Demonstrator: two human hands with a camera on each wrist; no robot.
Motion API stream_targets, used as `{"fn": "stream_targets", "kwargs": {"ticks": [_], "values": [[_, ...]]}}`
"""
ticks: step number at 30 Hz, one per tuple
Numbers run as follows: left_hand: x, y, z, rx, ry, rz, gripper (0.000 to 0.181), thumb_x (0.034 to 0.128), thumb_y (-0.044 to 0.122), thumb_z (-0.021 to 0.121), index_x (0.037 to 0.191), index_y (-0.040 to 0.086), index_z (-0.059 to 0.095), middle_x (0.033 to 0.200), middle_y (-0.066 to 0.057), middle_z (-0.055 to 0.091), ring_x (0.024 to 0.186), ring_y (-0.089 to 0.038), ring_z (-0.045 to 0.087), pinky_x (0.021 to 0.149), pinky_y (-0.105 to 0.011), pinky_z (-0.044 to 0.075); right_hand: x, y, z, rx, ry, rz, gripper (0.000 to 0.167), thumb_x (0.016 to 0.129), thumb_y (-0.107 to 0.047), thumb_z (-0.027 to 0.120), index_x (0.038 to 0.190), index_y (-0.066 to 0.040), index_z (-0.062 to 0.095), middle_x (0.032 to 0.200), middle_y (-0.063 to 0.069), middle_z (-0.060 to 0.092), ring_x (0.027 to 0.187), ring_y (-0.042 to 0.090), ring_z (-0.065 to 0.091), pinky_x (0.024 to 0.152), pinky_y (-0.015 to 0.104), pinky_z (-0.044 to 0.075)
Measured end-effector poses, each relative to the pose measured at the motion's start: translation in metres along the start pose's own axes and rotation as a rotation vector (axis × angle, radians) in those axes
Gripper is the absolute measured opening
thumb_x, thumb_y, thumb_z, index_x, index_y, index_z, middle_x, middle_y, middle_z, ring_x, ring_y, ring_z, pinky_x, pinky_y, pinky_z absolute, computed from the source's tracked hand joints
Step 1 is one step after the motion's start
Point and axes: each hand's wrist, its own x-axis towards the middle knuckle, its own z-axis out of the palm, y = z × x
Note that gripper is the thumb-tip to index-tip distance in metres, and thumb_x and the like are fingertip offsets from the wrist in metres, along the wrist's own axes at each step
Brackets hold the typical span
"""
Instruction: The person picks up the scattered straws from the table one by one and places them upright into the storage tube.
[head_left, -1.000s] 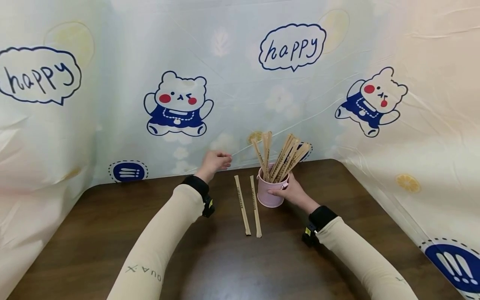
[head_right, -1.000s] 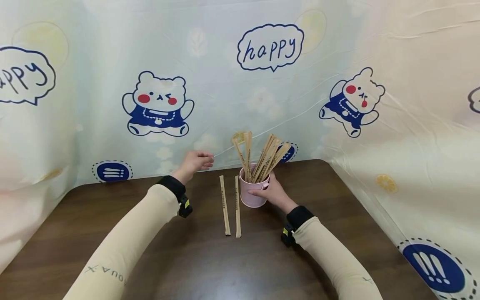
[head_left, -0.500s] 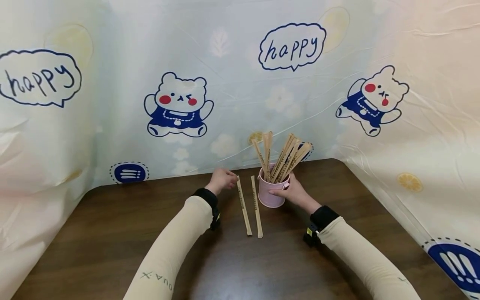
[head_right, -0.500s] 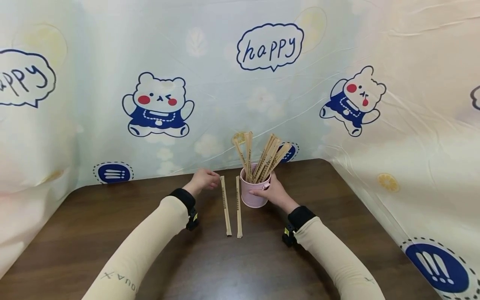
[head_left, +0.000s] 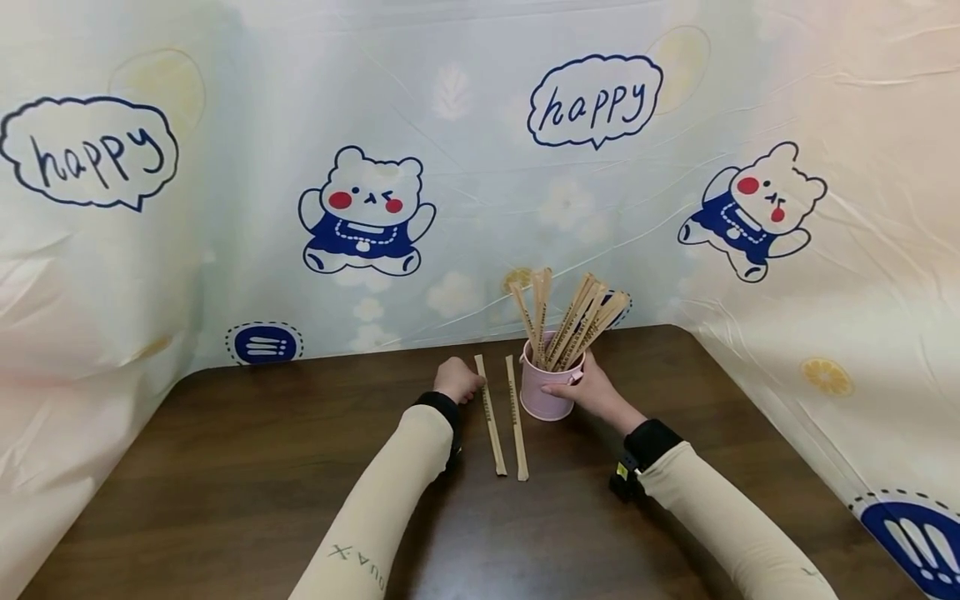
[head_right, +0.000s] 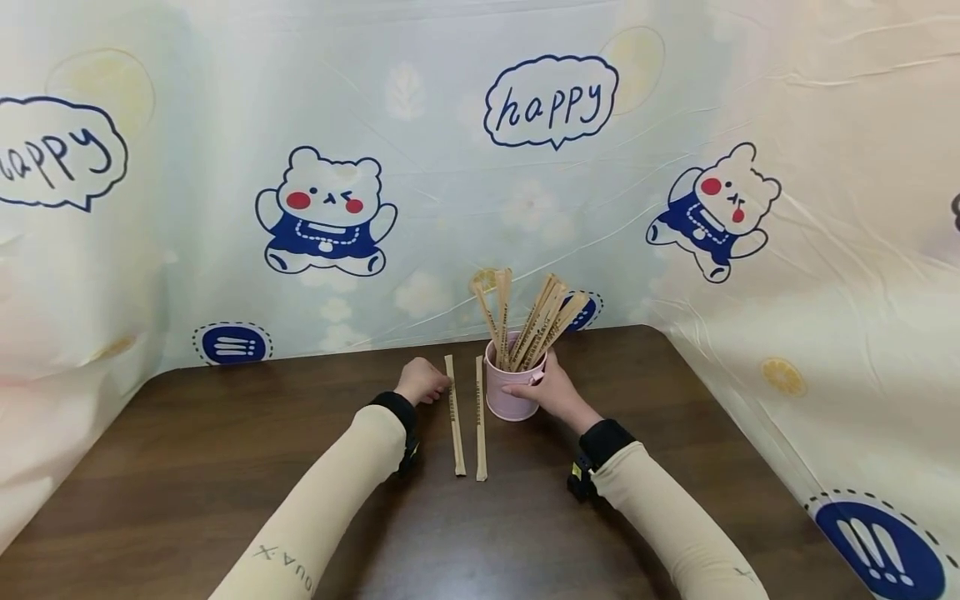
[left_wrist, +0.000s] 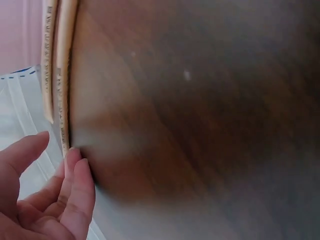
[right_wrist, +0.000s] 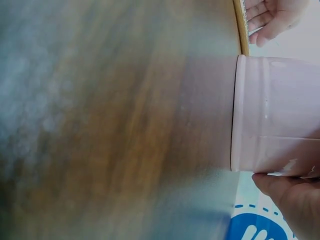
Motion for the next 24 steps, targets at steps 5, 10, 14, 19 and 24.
{"fn": "stream_targets", "kwargs": {"ticks": [5, 10, 14, 19, 24], "values": [[0.0, 0.005, 0.005, 0.032, 0.052, -0.037, 0.025, 0.0902, 0.016, 0.075, 0.07, 0.001, 0.069, 0.047, 0.0, 0.05, 0.044, -0.013, 0.049, 0.046, -0.023, 0.041, 0.0, 0.0, -0.001, 0.006, -0.003, -0.008, 0.096, 0.084, -0.005, 0.083, 0.157, -0.003, 0.021, 0.153, 0.026, 0.043, 0.137, 0.044, 0.049, 0.114, 0.057, 0.043], [-0.001, 0.01, 0.009, 0.09, 0.103, -0.061, 0.021, 0.0874, 0.018, 0.08, 0.084, -0.002, 0.075, 0.069, -0.011, 0.068, 0.061, -0.022, 0.061, 0.058, -0.03, 0.05, -0.001, 0.001, -0.001, -0.004, -0.004, 0.01, 0.096, 0.084, -0.009, 0.083, 0.156, -0.001, 0.021, 0.151, 0.028, 0.044, 0.136, 0.045, 0.049, 0.112, 0.058, 0.044], [-0.002, 0.012, 0.012, 0.119, 0.12, -0.077, 0.022, 0.0869, 0.015, 0.081, 0.095, -0.005, 0.076, 0.095, -0.021, 0.076, 0.084, -0.033, 0.072, 0.075, -0.04, 0.061, -0.001, 0.0, -0.001, -0.022, -0.001, 0.037, 0.097, 0.084, -0.012, 0.084, 0.156, -0.001, 0.021, 0.151, 0.028, 0.044, 0.136, 0.044, 0.05, 0.112, 0.057, 0.044], [0.001, 0.012, 0.014, 0.117, 0.148, -0.099, 0.021, 0.0853, 0.011, 0.081, 0.097, -0.006, 0.077, 0.102, -0.023, 0.076, 0.092, -0.037, 0.074, 0.083, -0.045, 0.063, -0.001, -0.001, -0.001, -0.01, -0.008, 0.034, 0.097, 0.084, -0.011, 0.084, 0.156, -0.001, 0.021, 0.151, 0.028, 0.044, 0.136, 0.044, 0.05, 0.112, 0.057, 0.045], [0.006, 0.011, 0.013, 0.114, 0.161, -0.105, 0.022, 0.084, 0.01, 0.081, 0.099, -0.006, 0.077, 0.105, -0.025, 0.076, 0.095, -0.038, 0.074, 0.085, -0.044, 0.063, -0.001, -0.001, 0.0, -0.01, 0.0, 0.027, 0.095, 0.084, -0.011, 0.084, 0.155, -0.001, 0.023, 0.15, 0.028, 0.045, 0.135, 0.044, 0.05, 0.112, 0.057, 0.045]]}}
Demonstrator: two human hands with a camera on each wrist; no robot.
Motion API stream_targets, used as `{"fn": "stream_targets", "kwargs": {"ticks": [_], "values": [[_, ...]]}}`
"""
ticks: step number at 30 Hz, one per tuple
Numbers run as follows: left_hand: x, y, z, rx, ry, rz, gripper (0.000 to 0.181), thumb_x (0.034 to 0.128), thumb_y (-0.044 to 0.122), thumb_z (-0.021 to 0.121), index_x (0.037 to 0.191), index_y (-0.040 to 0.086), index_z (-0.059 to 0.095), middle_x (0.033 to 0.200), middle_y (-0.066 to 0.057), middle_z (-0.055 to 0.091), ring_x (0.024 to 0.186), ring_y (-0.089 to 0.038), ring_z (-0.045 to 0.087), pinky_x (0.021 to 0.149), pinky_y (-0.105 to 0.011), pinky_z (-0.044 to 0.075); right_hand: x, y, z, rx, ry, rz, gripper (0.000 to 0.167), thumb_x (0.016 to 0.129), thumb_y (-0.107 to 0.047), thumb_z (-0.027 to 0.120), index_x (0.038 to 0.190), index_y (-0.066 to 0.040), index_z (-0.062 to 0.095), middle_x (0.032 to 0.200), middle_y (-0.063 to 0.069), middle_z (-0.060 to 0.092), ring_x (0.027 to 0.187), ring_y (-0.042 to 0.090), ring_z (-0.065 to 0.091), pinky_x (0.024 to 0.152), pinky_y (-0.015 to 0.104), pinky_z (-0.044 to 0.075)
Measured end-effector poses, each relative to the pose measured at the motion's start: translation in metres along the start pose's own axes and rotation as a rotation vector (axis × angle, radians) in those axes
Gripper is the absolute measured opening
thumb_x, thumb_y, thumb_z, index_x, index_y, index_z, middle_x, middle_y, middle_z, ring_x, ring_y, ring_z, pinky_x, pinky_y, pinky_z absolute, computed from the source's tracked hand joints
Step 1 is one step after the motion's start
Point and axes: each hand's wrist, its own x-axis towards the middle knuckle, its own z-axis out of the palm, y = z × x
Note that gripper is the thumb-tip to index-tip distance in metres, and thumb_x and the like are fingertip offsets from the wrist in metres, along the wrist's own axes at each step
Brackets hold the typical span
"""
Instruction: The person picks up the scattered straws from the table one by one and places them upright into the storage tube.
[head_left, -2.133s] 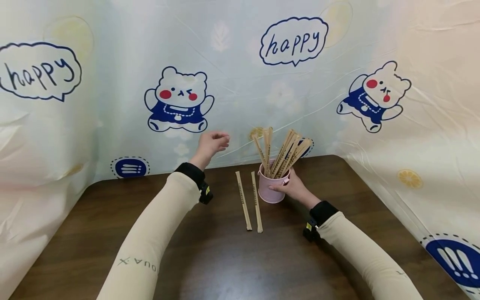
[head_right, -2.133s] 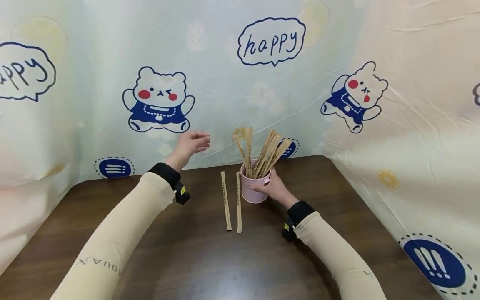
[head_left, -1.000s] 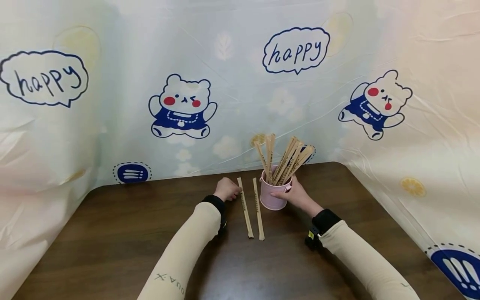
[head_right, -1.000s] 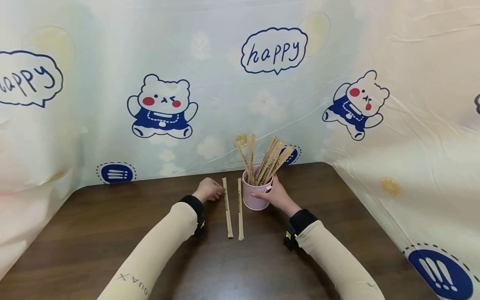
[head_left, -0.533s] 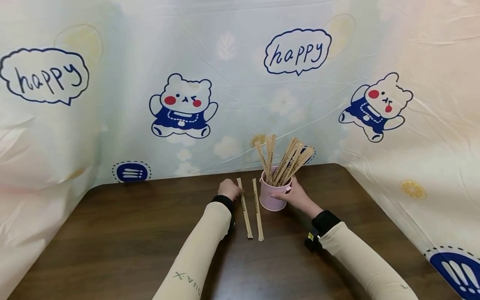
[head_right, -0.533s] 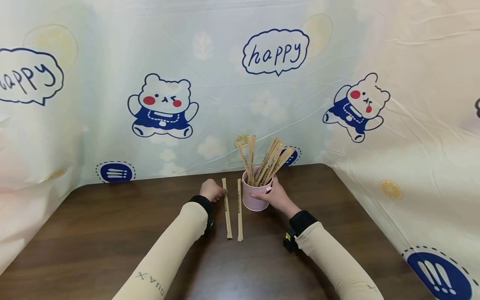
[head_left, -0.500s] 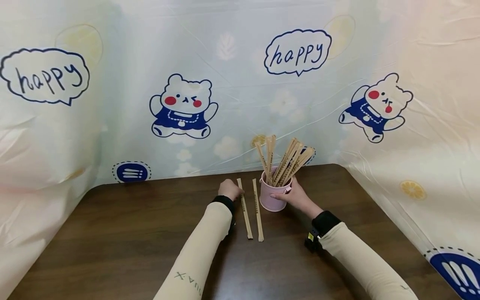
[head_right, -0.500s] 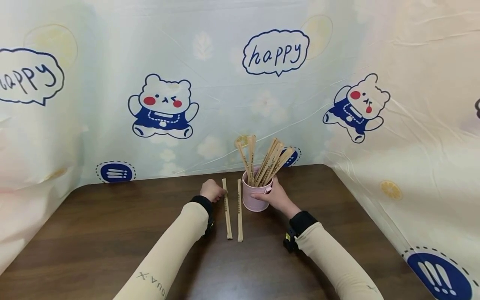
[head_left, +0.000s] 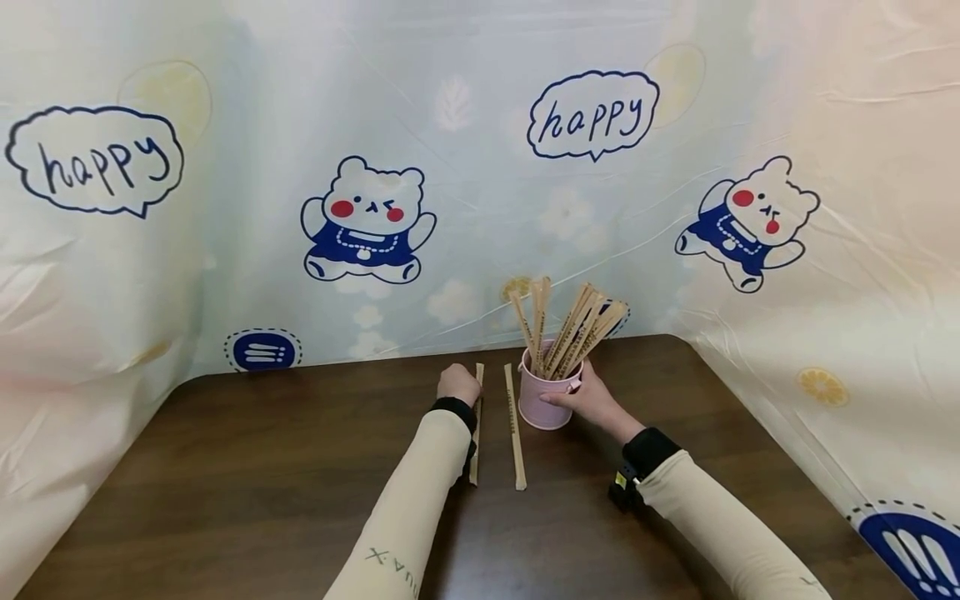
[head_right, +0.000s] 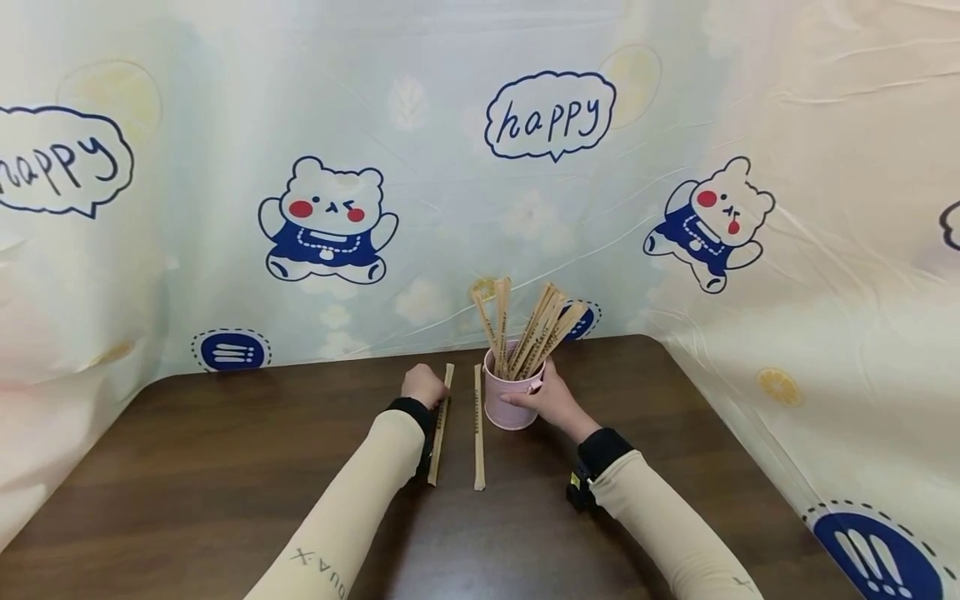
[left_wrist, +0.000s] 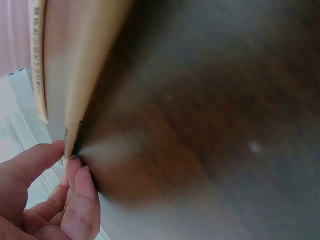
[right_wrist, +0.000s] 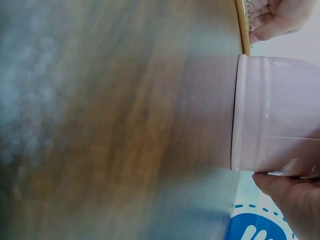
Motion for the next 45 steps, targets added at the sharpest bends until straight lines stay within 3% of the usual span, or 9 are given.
{"fn": "stream_targets", "kwargs": {"ticks": [6, 13, 17, 21, 24, 29, 36, 41, 45], "values": [[0.005, -0.002, -0.008, -0.005, 0.01, -0.014, 0.022, 0.0843, 0.011, 0.08, 0.097, -0.006, 0.076, 0.103, -0.024, 0.075, 0.092, -0.035, 0.073, 0.08, -0.04, 0.063, 0.004, -0.003, 0.002, -0.015, -0.001, 0.019, 0.097, 0.084, -0.014, 0.084, 0.156, 0.0, 0.021, 0.15, 0.028, 0.045, 0.136, 0.044, 0.05, 0.112, 0.056, 0.045], [0.003, -0.011, -0.016, -0.261, -0.083, -0.041, 0.014, 0.082, 0.0, 0.074, 0.071, -0.002, 0.065, 0.051, -0.001, 0.049, 0.045, -0.013, 0.048, 0.047, -0.024, 0.048, 0.001, -0.002, 0.002, -0.017, 0.004, 0.02, 0.096, 0.084, -0.014, 0.085, 0.155, 0.0, 0.022, 0.149, 0.028, 0.046, 0.135, 0.043, 0.051, 0.112, 0.055, 0.046], [0.001, -0.011, -0.018, -0.465, -0.122, -0.052, 0.007, 0.0839, -0.003, 0.07, 0.084, -0.008, 0.065, 0.06, -0.004, 0.056, 0.047, -0.012, 0.054, 0.051, -0.025, 0.057, -0.001, 0.0, 0.003, -0.012, 0.006, 0.027, 0.096, 0.084, -0.014, 0.085, 0.155, 0.0, 0.023, 0.15, 0.028, 0.046, 0.134, 0.043, 0.051, 0.112, 0.054, 0.046], [0.002, -0.005, -0.025, -0.586, -0.158, -0.062, 0.021, 0.0892, -0.004, 0.067, 0.107, -0.015, 0.067, 0.085, -0.018, 0.071, 0.066, -0.02, 0.07, 0.076, -0.036, 0.066, -0.003, 0.002, 0.005, -0.001, -0.003, 0.013, 0.096, 0.084, -0.014, 0.085, 0.155, 0.0, 0.022, 0.151, 0.028, 0.045, 0.135, 0.043, 0.051, 0.112, 0.054, 0.046], [0.011, -0.004, -0.032, -0.682, -0.198, -0.007, 0.027, 0.0924, -0.005, 0.065, 0.117, -0.016, 0.067, 0.11, -0.028, 0.071, 0.088, -0.029, 0.073, 0.092, -0.044, 0.063, -0.004, 0.003, 0.005, 0.004, 0.001, 0.01, 0.097, 0.084, -0.013, 0.085, 0.156, -0.001, 0.022, 0.151, 0.027, 0.044, 0.136, 0.043, 0.05, 0.112, 0.056, 0.045], [0.034, -0.01, -0.048, -0.853, -0.223, 0.138, 0.03, 0.0951, 0.002, 0.068, 0.122, -0.01, 0.067, 0.12, -0.028, 0.071, 0.106, -0.035, 0.073, 0.098, -0.044, 0.061, -0.002, 0.0, 0.002, 0.004, 0.007, 0.002, 0.096, 0.084, -0.014, 0.085, 0.155, -0.001, 0.023, 0.151, 0.027, 0.045, 0.135, 0.042, 0.051, 0.112, 0.055, 0.045], [0.001, 0.034, -0.108, -0.856, -0.166, 0.146, 0.038, 0.102, 0.003, 0.059, 0.138, -0.01, 0.056, 0.136, -0.028, 0.062, 0.103, -0.022, 0.068, 0.109, -0.04, 0.055, -0.003, 0.005, 0.0, -0.002, 0.002, -0.008, 0.094, 0.083, -0.012, 0.085, 0.154, 0.0, 0.024, 0.148, 0.027, 0.047, 0.133, 0.041, 0.053, 0.109, 0.049, 0.047], [-0.012, 0.076, -0.149, -0.863, -0.119, 0.24, 0.038, 0.1017, 0.006, 0.062, 0.138, -0.004, 0.058, 0.137, -0.024, 0.062, 0.118, -0.028, 0.069, 0.106, -0.035, 0.057, 0.0, 0.003, -0.001, -0.011, 0.01, -0.036, 0.093, 0.084, -0.012, 0.085, 0.154, 0.002, 0.024, 0.146, 0.029, 0.048, 0.131, 0.044, 0.053, 0.109, 0.054, 0.047], [-0.027, 0.108, -0.164, -0.863, -0.055, 0.352, 0.034, 0.1013, 0.006, 0.063, 0.134, -0.004, 0.061, 0.119, -0.016, 0.066, 0.118, -0.031, 0.068, 0.104, -0.037, 0.058, 0.001, 0.002, 0.0, -0.008, 0.009, -0.028, 0.093, 0.084, -0.011, 0.084, 0.154, 0.002, 0.024, 0.147, 0.029, 0.048, 0.132, 0.043, 0.053, 0.11, 0.054, 0.046]]}}
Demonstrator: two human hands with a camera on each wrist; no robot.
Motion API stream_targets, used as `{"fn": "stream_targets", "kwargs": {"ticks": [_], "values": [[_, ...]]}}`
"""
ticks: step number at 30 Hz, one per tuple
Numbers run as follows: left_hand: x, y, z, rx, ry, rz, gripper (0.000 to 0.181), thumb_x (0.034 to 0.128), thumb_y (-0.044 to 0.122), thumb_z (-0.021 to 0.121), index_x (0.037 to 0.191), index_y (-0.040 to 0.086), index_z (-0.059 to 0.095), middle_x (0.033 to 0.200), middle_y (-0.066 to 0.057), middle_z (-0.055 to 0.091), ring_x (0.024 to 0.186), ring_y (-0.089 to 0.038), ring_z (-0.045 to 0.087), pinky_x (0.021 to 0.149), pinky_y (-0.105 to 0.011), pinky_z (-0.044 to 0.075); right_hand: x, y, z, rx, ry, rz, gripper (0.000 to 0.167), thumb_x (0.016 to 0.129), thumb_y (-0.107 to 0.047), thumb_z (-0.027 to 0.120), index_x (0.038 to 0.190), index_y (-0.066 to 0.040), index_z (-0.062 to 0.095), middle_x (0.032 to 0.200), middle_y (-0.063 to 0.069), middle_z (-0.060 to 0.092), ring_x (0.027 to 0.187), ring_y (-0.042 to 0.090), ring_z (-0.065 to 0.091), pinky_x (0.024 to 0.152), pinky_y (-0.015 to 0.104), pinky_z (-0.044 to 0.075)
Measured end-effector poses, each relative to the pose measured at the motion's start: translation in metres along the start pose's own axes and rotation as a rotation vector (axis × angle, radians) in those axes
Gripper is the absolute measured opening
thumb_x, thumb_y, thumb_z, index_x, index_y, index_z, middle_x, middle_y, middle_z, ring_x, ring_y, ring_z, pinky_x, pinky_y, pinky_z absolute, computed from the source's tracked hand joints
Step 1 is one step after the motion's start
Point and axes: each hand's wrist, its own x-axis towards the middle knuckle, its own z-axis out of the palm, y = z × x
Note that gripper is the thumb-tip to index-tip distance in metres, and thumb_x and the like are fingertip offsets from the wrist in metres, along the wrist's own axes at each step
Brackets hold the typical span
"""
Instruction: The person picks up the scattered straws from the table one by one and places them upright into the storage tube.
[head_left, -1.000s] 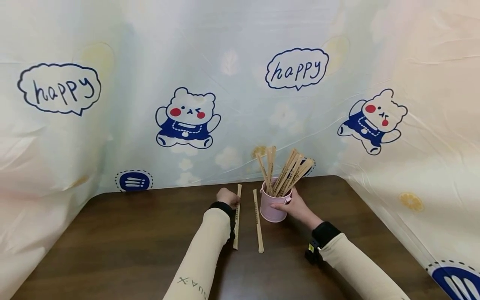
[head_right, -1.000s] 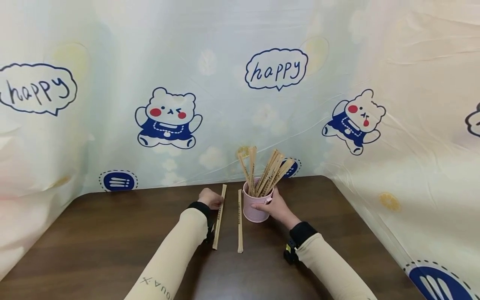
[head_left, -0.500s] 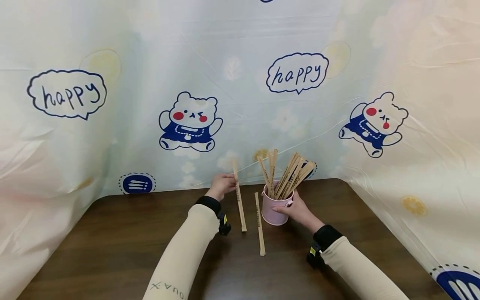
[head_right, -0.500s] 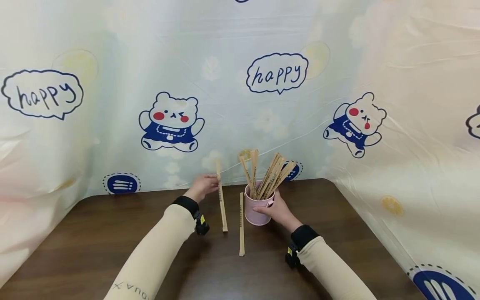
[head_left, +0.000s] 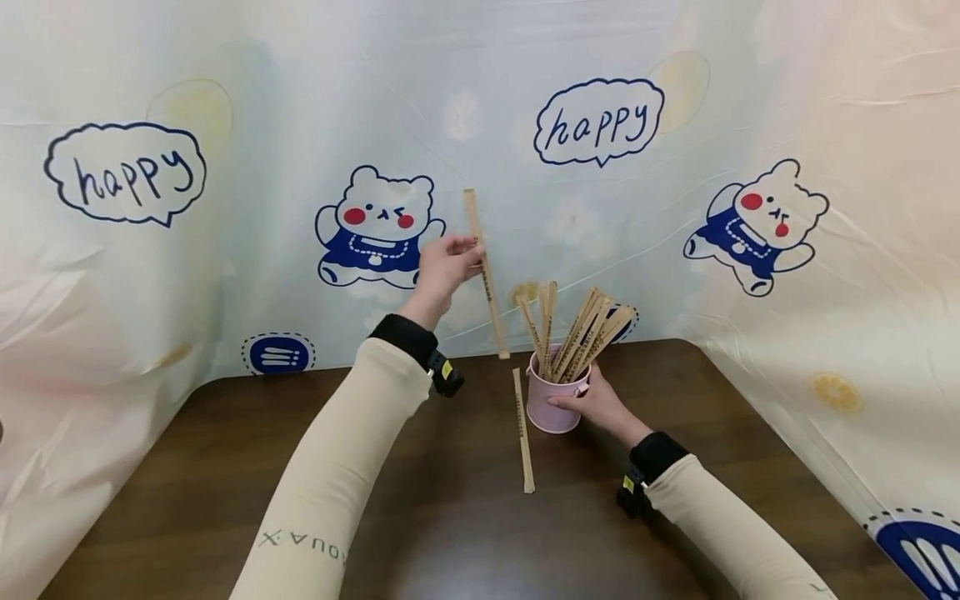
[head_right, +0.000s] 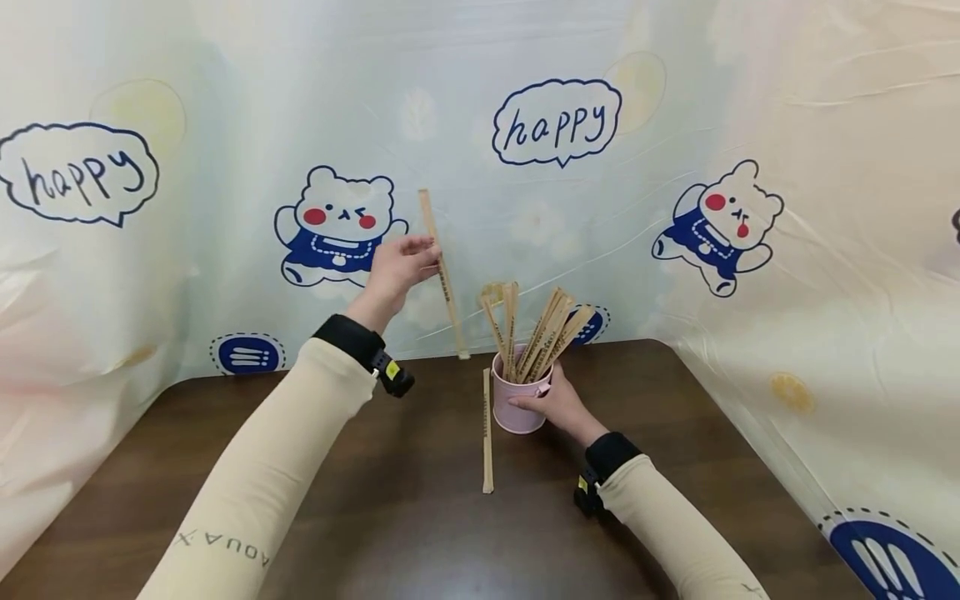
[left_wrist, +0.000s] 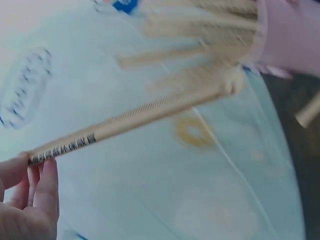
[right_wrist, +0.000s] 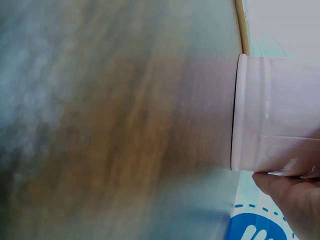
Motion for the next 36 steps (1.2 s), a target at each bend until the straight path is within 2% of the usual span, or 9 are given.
{"fn": "stream_targets", "kwargs": {"ticks": [2, 5, 11, 14, 21, 25, 30, 33, 36], "values": [[-0.003, 0.011, 0.012, -0.007, -0.017, 0.058, 0.033, 0.1009, 0.005, 0.063, 0.132, -0.005, 0.061, 0.111, -0.011, 0.064, 0.111, -0.027, 0.069, 0.103, -0.037, 0.059, 0.002, -0.001, -0.002, -0.012, 0.006, 0.006, 0.093, 0.084, -0.011, 0.085, 0.153, 0.003, 0.024, 0.146, 0.029, 0.048, 0.132, 0.043, 0.053, 0.11, 0.053, 0.046], [-0.009, 0.018, 0.029, 0.003, -0.053, 0.122, 0.031, 0.1006, 0.004, 0.063, 0.13, -0.005, 0.061, 0.109, -0.01, 0.064, 0.106, -0.022, 0.067, 0.102, -0.037, 0.059, 0.002, -0.002, -0.003, -0.012, 0.007, 0.003, 0.094, 0.083, -0.012, 0.085, 0.153, 0.003, 0.024, 0.147, 0.029, 0.048, 0.132, 0.043, 0.053, 0.11, 0.052, 0.046], [-0.018, 0.009, 0.054, 0.028, -0.101, 0.18, 0.027, 0.1007, 0.003, 0.062, 0.127, -0.005, 0.061, 0.12, -0.02, 0.064, 0.113, -0.03, 0.065, 0.101, -0.038, 0.06, 0.002, 0.0, -0.005, 0.007, -0.004, -0.021, 0.094, 0.084, -0.01, 0.084, 0.154, 0.002, 0.023, 0.148, 0.028, 0.047, 0.133, 0.044, 0.052, 0.11, 0.054, 0.046], [-0.018, -0.003, 0.063, 0.047, -0.109, 0.201, 0.026, 0.1001, 0.004, 0.064, 0.125, -0.005, 0.063, 0.12, -0.022, 0.066, 0.112, -0.032, 0.065, 0.098, -0.036, 0.06, 0.001, 0.001, -0.005, 0.009, 0.003, -0.02, 0.093, 0.084, -0.009, 0.084, 0.154, 0.002, 0.023, 0.148, 0.028, 0.047, 0.133, 0.044, 0.052, 0.11, 0.054, 0.046], [-0.022, -0.045, 0.079, 0.145, -0.162, 0.238, 0.024, 0.1001, 0.004, 0.064, 0.122, -0.006, 0.065, 0.119, -0.026, 0.068, 0.111, -0.037, 0.067, 0.092, -0.034, 0.062, -0.001, 0.0, -0.001, 0.002, 0.005, -0.008, 0.096, 0.084, -0.012, 0.084, 0.156, 0.001, 0.02, 0.147, 0.029, 0.047, 0.132, 0.044, 0.053, 0.108, 0.053, 0.048], [-0.026, -0.065, 0.082, 0.199, -0.167, 0.25, 0.023, 0.0997, 0.005, 0.064, 0.12, -0.005, 0.066, 0.117, -0.025, 0.069, 0.109, -0.037, 0.067, 0.09, -0.034, 0.062, -0.003, 0.001, -0.001, 0.002, -0.001, -0.011, 0.096, 0.085, -0.011, 0.084, 0.156, 0.0, 0.02, 0.147, 0.029, 0.048, 0.132, 0.043, 0.054, 0.108, 0.053, 0.048], [-0.025, -0.08, 0.083, 0.234, -0.174, 0.254, 0.022, 0.099, 0.004, 0.065, 0.118, -0.006, 0.067, 0.114, -0.026, 0.069, 0.106, -0.038, 0.067, 0.089, -0.035, 0.062, 0.0, 0.001, -0.002, 0.001, -0.002, -0.03, 0.094, 0.085, -0.009, 0.083, 0.156, 0.0, 0.023, 0.147, 0.028, 0.049, 0.131, 0.043, 0.055, 0.108, 0.052, 0.049], [-0.024, -0.092, 0.084, 0.311, -0.183, 0.248, 0.021, 0.0989, 0.006, 0.066, 0.117, -0.004, 0.069, 0.112, -0.024, 0.071, 0.104, -0.036, 0.068, 0.089, -0.037, 0.06, 0.001, 0.001, -0.001, -0.004, 0.003, -0.023, 0.094, 0.085, -0.01, 0.083, 0.156, 0.001, 0.023, 0.147, 0.029, 0.05, 0.131, 0.043, 0.055, 0.107, 0.051, 0.05], [-0.024, -0.105, 0.085, 0.386, -0.191, 0.216, 0.02, 0.0984, 0.008, 0.067, 0.115, -0.001, 0.073, 0.109, -0.02, 0.075, 0.103, -0.033, 0.07, 0.087, -0.035, 0.059, 0.0, 0.002, -0.001, -0.012, 0.001, -0.004, 0.096, 0.085, -0.01, 0.082, 0.158, 0.0, 0.02, 0.147, 0.029, 0.049, 0.131, 0.043, 0.055, 0.107, 0.051, 0.05]]}}
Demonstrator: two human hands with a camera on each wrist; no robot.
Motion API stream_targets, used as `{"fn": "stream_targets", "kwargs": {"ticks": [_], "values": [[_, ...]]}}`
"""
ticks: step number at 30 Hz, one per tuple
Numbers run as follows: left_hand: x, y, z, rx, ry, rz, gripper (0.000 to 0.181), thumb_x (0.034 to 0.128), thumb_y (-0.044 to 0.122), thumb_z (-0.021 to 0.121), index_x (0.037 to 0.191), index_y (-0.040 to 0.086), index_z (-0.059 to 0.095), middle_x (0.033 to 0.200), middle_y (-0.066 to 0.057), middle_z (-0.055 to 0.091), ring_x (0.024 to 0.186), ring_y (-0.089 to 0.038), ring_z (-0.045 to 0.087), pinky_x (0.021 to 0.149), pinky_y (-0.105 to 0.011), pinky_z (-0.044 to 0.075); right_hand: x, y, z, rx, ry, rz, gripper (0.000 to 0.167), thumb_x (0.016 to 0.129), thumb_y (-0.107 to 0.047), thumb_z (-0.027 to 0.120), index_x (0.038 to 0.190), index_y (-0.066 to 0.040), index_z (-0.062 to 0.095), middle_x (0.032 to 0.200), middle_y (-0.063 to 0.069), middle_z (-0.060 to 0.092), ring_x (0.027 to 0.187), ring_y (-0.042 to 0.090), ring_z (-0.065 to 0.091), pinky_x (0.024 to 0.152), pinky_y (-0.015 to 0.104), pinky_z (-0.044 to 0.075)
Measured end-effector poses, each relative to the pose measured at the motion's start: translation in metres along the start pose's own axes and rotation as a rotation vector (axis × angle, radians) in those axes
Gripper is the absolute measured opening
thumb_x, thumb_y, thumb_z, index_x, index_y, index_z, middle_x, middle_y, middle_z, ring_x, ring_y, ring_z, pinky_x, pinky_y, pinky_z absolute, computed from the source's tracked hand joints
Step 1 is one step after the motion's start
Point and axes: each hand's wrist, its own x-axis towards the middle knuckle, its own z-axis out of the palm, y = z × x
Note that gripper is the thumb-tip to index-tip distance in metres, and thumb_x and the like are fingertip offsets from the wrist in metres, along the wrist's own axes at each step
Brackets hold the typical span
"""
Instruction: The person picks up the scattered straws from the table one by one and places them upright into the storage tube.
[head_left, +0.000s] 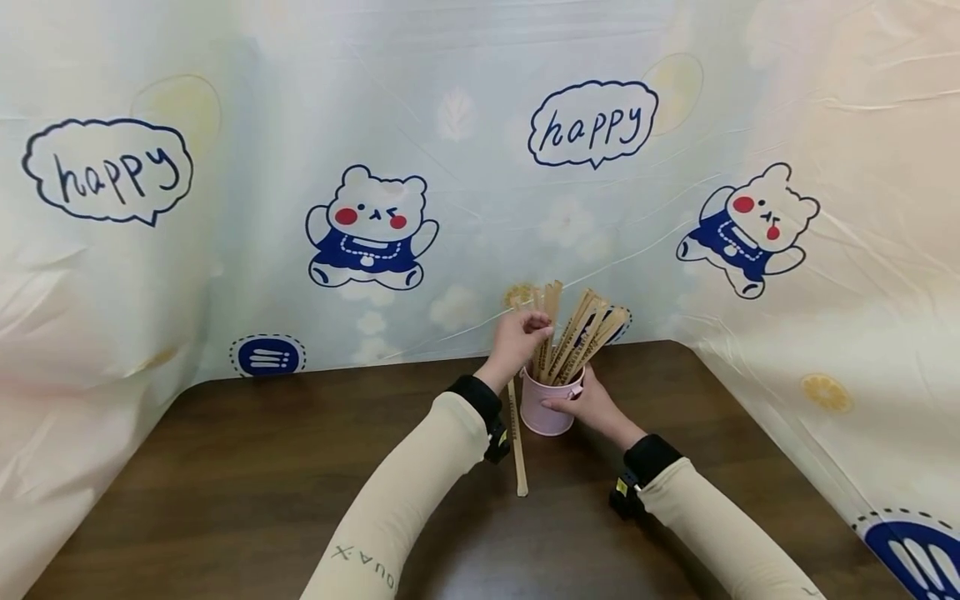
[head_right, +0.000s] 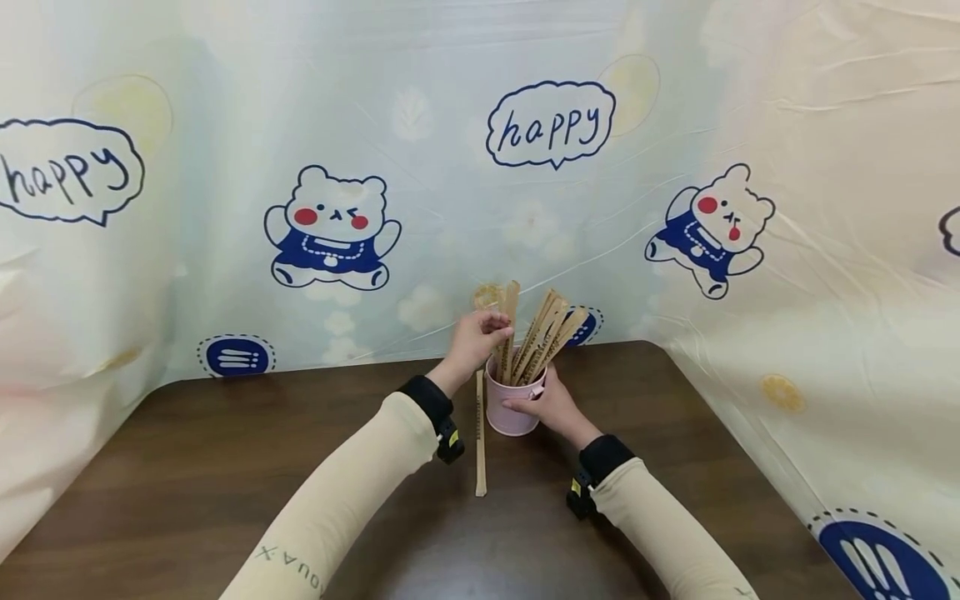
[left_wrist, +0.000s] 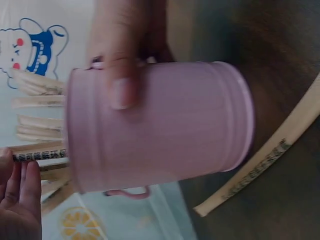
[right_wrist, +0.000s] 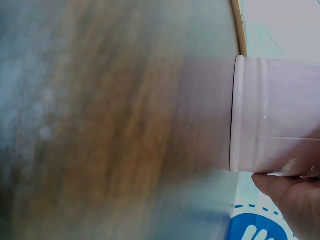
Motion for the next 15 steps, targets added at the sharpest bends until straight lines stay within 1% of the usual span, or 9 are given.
{"fn": "stream_targets", "kwargs": {"ticks": [4, 6, 9, 15], "values": [[-0.004, -0.01, 0.007, 0.05, -0.009, -0.049, 0.019, 0.0969, 0.009, 0.07, 0.112, -0.001, 0.075, 0.105, -0.019, 0.077, 0.1, -0.032, 0.072, 0.077, -0.028, 0.057, -0.002, 0.0, 0.001, 0.003, -0.008, 0.015, 0.1, 0.086, -0.011, 0.082, 0.16, -0.001, 0.015, 0.149, 0.029, 0.046, 0.133, 0.044, 0.054, 0.107, 0.052, 0.05], [-0.005, -0.013, 0.009, 0.055, -0.007, -0.067, 0.019, 0.0966, 0.009, 0.07, 0.112, -0.001, 0.075, 0.105, -0.019, 0.077, 0.098, -0.032, 0.072, 0.073, -0.024, 0.054, -0.002, 0.0, 0.002, 0.012, -0.008, 0.017, 0.1, 0.086, -0.011, 0.082, 0.16, -0.001, 0.015, 0.149, 0.029, 0.046, 0.133, 0.045, 0.053, 0.108, 0.053, 0.049], [-0.006, -0.015, 0.011, 0.058, -0.006, -0.088, 0.019, 0.0968, 0.01, 0.07, 0.111, 0.0, 0.075, 0.105, -0.019, 0.077, 0.096, -0.031, 0.072, 0.069, -0.021, 0.052, -0.002, -0.001, 0.002, 0.017, -0.011, 0.015, 0.1, 0.086, -0.012, 0.082, 0.16, -0.001, 0.015, 0.149, 0.029, 0.045, 0.133, 0.044, 0.053, 0.107, 0.053, 0.049], [-0.004, -0.014, 0.011, 0.059, 0.001, -0.1, 0.018, 0.0967, 0.012, 0.071, 0.11, 0.001, 0.075, 0.106, -0.018, 0.075, 0.097, -0.031, 0.072, 0.073, -0.028, 0.057, 0.0, -0.001, 0.001, 0.038, -0.009, -0.001, 0.102, 0.087, -0.01, 0.081, 0.162, -0.004, 0.012, 0.151, 0.028, 0.043, 0.135, 0.044, 0.052, 0.108, 0.053, 0.049]]}}
